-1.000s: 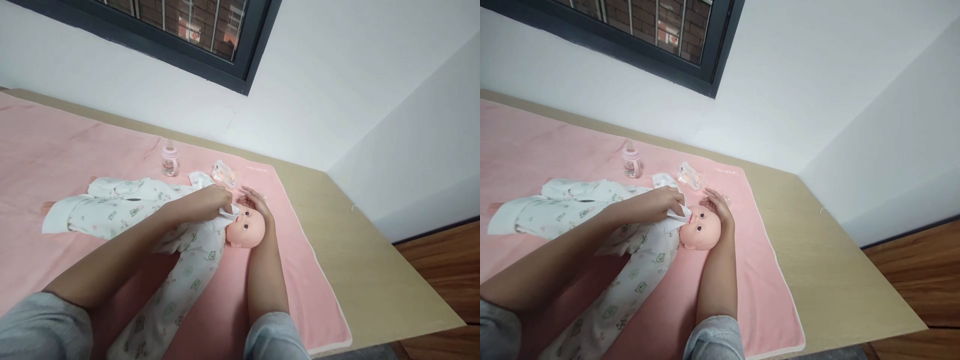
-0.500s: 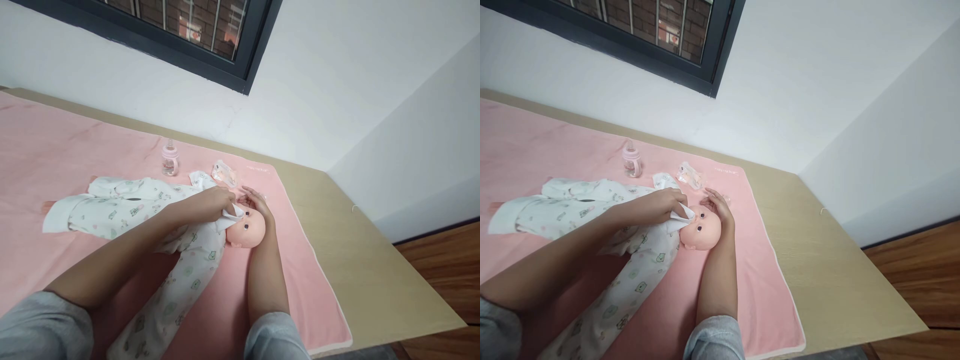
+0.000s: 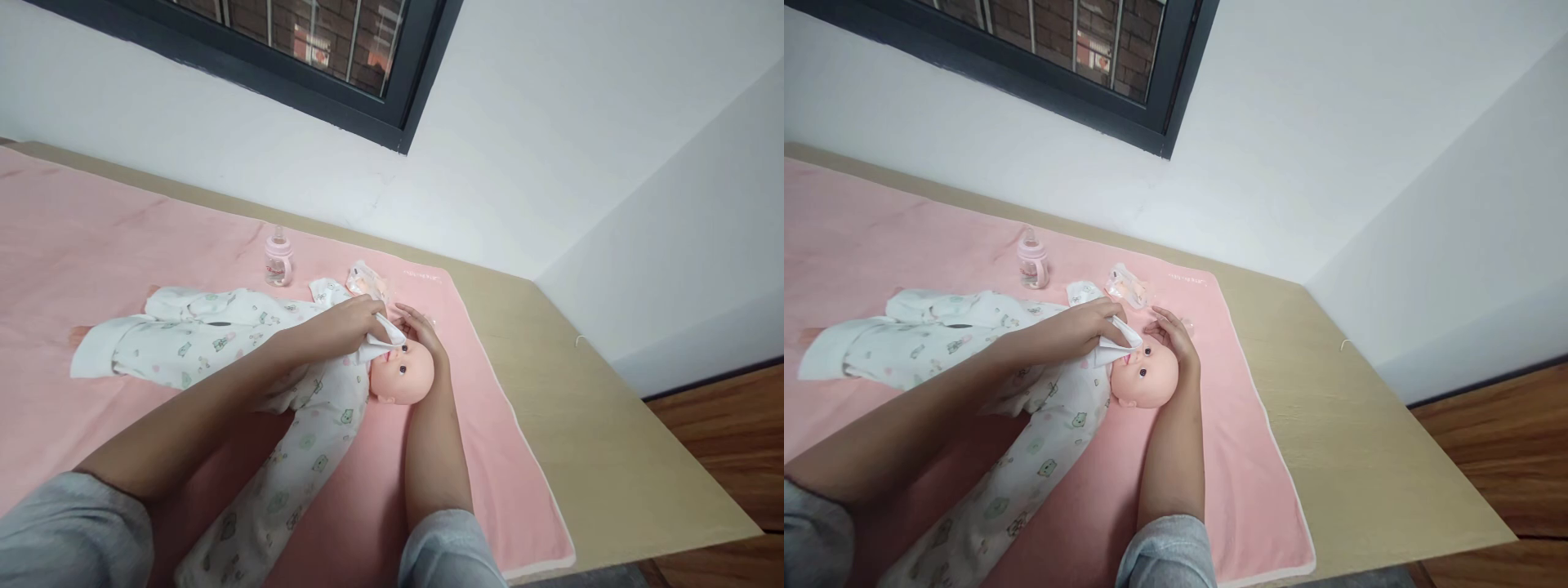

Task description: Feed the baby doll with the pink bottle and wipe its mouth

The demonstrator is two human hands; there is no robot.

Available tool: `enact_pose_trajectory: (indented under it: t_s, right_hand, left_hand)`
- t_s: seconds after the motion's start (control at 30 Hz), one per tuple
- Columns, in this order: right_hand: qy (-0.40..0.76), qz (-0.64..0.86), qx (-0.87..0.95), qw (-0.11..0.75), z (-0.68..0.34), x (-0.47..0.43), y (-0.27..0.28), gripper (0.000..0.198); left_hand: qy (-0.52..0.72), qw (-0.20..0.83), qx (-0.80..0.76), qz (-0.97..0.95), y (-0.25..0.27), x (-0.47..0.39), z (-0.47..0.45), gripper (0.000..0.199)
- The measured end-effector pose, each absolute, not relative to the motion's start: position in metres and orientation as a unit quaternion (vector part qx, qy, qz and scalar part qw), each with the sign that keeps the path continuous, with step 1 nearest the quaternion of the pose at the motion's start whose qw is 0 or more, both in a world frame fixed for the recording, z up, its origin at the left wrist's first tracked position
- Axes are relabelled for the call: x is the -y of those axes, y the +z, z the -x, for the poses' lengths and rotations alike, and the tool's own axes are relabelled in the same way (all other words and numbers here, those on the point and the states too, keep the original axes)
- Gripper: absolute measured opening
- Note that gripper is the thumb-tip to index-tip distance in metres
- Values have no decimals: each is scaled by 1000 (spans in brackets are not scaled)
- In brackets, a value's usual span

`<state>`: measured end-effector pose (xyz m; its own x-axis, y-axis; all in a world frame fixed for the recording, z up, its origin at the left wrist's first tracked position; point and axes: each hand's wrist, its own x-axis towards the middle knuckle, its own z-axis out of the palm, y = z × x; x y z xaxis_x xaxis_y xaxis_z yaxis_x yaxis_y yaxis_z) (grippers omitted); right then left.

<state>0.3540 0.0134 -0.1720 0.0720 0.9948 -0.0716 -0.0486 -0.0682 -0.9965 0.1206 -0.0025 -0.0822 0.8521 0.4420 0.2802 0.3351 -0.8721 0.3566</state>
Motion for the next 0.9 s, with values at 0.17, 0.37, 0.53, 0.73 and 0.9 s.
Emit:
enact_pose_trajectory:
  t_s: [0.17,0.37,0.53,0.73,0.9]
  right_hand:
    - [495,531,459,512,-354,-13,-171,44]
    - [526,516,429,523,-356,-16,-177,47]
    - [551,510,408,520,-358,-19,-180,49]
    - [537,517,403,531,-356,-17,-180,46]
    - [538,516,412,524,-352,-12,-173,47]
  left_hand:
    - [173,148,-220,-949,-87,0,-123,64]
    - [180,146,-215,-949,-85,2,-123,62]
    - [189,143,-202,-950,-83,4,-123,57]
    - [202,158,-195,-947,-85,4,-123,62]
    - [164,163,-206,-951,-76,6,-120,61]
